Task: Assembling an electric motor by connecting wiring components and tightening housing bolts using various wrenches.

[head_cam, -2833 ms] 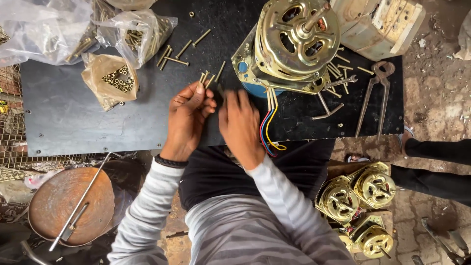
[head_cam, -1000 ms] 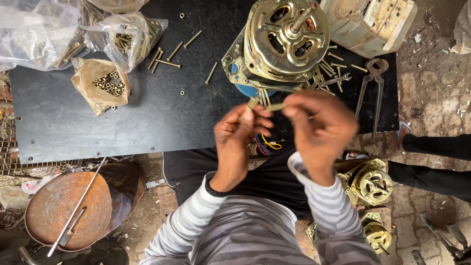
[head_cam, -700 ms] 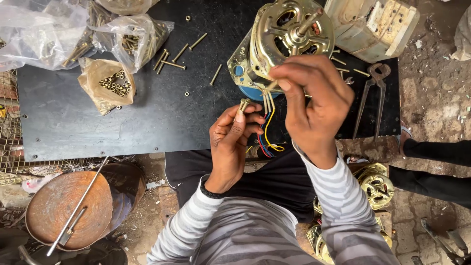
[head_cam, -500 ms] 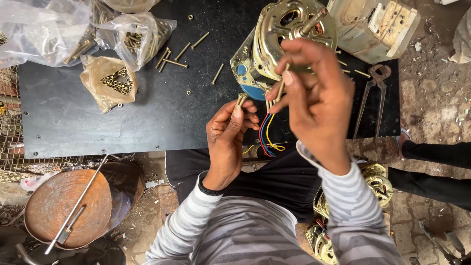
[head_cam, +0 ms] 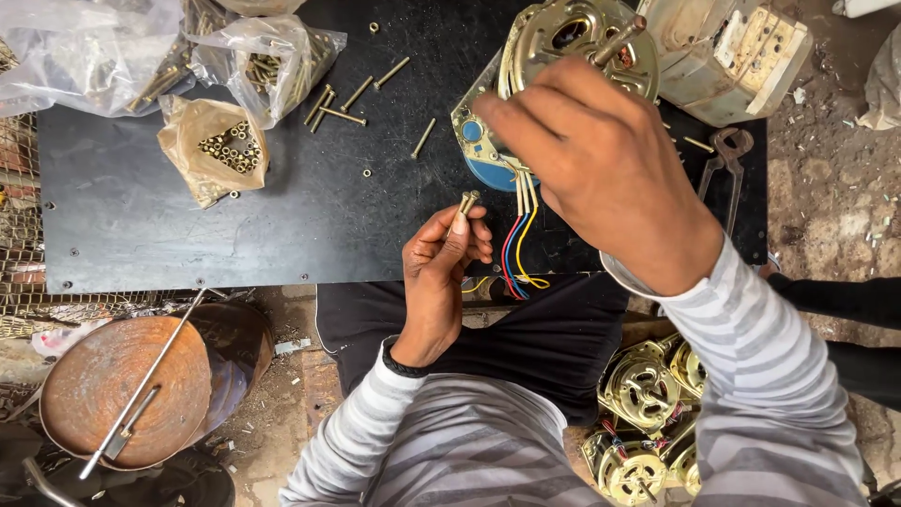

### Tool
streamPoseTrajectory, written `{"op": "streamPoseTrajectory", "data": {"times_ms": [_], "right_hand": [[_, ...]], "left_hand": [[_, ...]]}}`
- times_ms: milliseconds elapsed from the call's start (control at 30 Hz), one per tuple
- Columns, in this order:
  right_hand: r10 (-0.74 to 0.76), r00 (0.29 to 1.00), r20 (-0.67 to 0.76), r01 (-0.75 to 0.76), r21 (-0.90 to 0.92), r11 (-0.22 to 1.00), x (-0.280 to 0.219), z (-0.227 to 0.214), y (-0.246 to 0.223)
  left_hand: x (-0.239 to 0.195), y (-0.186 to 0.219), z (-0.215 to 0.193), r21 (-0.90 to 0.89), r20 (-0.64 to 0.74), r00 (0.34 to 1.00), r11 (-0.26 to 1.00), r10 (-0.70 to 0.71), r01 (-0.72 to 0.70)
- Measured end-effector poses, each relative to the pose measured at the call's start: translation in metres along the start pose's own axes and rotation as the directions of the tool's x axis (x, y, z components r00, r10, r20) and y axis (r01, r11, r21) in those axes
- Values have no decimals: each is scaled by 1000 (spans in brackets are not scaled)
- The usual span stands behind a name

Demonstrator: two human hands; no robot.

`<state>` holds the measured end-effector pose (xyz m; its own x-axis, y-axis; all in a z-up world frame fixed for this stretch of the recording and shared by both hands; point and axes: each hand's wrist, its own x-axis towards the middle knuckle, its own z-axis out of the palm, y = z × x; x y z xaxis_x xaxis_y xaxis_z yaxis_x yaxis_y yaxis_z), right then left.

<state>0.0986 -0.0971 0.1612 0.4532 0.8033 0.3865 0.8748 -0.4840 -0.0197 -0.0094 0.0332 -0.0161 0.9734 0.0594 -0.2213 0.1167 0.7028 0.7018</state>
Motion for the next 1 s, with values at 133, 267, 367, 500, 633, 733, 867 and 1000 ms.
{"op": "streamPoseTrajectory", "data": {"times_ms": [133, 267, 367, 500, 633, 733, 867, 1000], "right_hand": [[33, 999, 14, -32, -48, 998, 4, 2, -2], [200, 971, -130, -176, 176, 968, 6, -14, -21], [321, 947, -36, -276, 425, 862, -19, -1, -34], [451, 892, -24, -376, 514, 771, -56, 32, -47], [538, 841, -66, -422, 541, 727, -68, 34, -49], [576, 801, -162, -406, 559, 723, -70, 29, -49], [722, 561, -404, -175, 795, 581, -94, 48, -12], [727, 427, -538, -188, 733, 653, -91, 50, 70]], "left_hand": [[-2, 3, 6, -21, 34, 999, 1000, -4, 5], [-2, 3, 12, -63, 71, 997, 998, 29, -24], [-7, -5, 16, -19, 95, 989, 993, 117, -116], [-13, -1, 22, 127, 155, 976, 976, 154, -175], [-11, 29, 32, 559, 301, 919, 734, 254, -386], [-11, 47, 45, 662, 372, 896, 607, 244, -440], [5, 55, 44, 523, 373, 873, 707, 313, -477], [61, 75, 38, 278, 299, 823, 781, 482, -559]]}}
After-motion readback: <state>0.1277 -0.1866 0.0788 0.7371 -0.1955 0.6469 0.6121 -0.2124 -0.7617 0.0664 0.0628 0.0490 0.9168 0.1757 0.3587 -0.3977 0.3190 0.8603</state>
